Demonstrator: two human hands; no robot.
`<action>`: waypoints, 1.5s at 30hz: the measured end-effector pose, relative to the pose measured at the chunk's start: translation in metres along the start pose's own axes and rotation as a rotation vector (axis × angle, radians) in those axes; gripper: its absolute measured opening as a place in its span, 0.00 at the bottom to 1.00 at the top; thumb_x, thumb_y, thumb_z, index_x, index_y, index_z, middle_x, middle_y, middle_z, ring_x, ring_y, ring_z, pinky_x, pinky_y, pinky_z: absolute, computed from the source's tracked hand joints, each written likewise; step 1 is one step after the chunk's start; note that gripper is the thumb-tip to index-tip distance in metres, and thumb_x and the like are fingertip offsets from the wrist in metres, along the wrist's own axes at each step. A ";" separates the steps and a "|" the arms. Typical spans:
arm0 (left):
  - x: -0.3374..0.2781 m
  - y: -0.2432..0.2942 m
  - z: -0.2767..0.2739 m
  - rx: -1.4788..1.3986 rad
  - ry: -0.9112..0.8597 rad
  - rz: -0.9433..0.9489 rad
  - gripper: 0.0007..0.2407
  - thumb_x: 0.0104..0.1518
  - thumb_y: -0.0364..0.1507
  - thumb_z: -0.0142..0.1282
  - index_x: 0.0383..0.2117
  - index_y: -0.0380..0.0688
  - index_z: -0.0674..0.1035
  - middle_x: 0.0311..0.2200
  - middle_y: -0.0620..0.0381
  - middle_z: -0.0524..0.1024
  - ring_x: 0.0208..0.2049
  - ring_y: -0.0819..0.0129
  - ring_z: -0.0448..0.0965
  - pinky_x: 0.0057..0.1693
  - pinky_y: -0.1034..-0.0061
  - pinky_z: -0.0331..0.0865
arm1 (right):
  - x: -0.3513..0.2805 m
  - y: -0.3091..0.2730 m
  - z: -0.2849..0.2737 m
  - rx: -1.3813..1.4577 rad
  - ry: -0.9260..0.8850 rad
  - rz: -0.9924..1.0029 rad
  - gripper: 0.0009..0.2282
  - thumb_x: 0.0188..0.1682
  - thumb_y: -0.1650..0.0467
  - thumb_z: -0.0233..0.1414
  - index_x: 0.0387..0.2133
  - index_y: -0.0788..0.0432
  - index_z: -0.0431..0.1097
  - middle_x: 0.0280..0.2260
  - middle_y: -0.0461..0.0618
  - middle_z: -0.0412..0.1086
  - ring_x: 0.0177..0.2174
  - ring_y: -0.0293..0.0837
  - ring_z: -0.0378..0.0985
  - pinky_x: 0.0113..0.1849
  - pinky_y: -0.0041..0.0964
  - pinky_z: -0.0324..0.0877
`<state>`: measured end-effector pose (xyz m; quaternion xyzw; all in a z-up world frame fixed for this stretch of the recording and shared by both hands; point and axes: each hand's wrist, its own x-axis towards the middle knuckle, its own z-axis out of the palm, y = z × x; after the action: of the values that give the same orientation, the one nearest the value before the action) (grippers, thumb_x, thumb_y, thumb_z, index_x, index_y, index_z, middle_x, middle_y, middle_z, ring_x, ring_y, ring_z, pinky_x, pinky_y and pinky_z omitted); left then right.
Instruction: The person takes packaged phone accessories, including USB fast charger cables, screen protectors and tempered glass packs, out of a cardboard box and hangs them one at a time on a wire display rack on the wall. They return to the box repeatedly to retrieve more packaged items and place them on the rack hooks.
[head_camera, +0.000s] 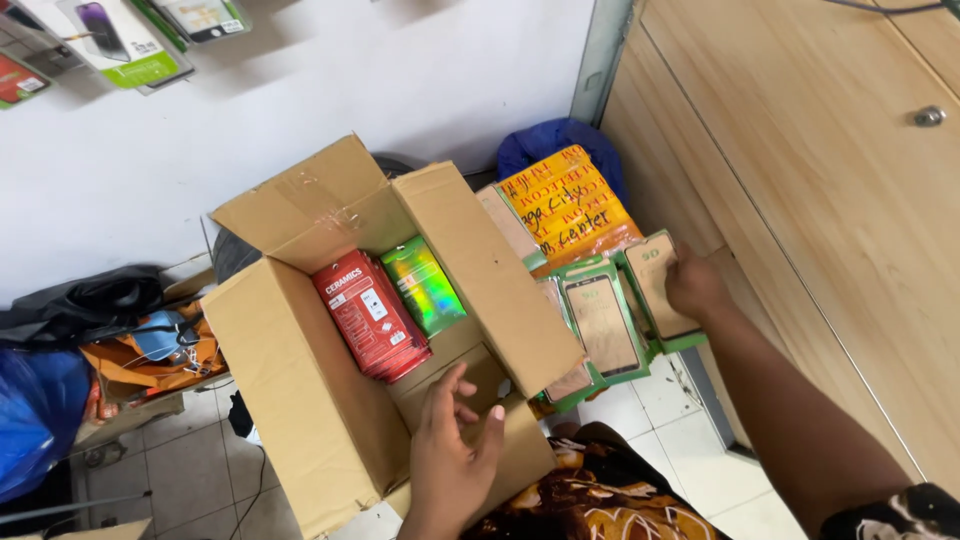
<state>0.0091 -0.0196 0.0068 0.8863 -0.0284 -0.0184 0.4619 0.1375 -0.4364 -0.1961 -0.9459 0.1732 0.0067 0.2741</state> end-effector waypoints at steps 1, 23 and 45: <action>-0.002 -0.001 -0.002 0.001 0.007 -0.011 0.28 0.53 0.31 0.63 0.61 0.41 0.67 0.43 0.53 0.76 0.31 0.67 0.79 0.40 0.73 0.76 | -0.001 0.001 0.010 -0.001 -0.010 -0.008 0.13 0.57 0.66 0.46 0.51 0.57 0.68 0.46 0.67 0.73 0.48 0.66 0.73 0.50 0.56 0.68; -0.010 -0.038 0.010 0.124 -0.052 -0.222 0.25 0.51 0.35 0.64 0.56 0.45 0.73 0.38 0.51 0.77 0.26 0.60 0.80 0.34 0.67 0.78 | 0.111 -0.218 0.171 -0.070 -0.344 0.305 0.23 0.53 0.61 0.48 0.60 0.56 0.58 0.64 0.59 0.54 0.62 0.63 0.56 0.54 0.76 0.56; -0.005 -0.028 0.012 0.332 -0.092 -0.128 0.17 0.53 0.34 0.58 0.48 0.45 0.76 0.41 0.49 0.79 0.43 0.52 0.81 0.45 0.59 0.76 | 0.008 0.050 0.011 0.715 -0.043 0.213 0.14 0.48 0.78 0.47 0.49 0.64 0.64 0.37 0.57 0.70 0.33 0.46 0.72 0.32 0.44 0.69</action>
<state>0.0048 -0.0133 -0.0229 0.9486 0.0043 -0.0831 0.3053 0.1296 -0.4732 -0.2325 -0.7667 0.2563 -0.0059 0.5885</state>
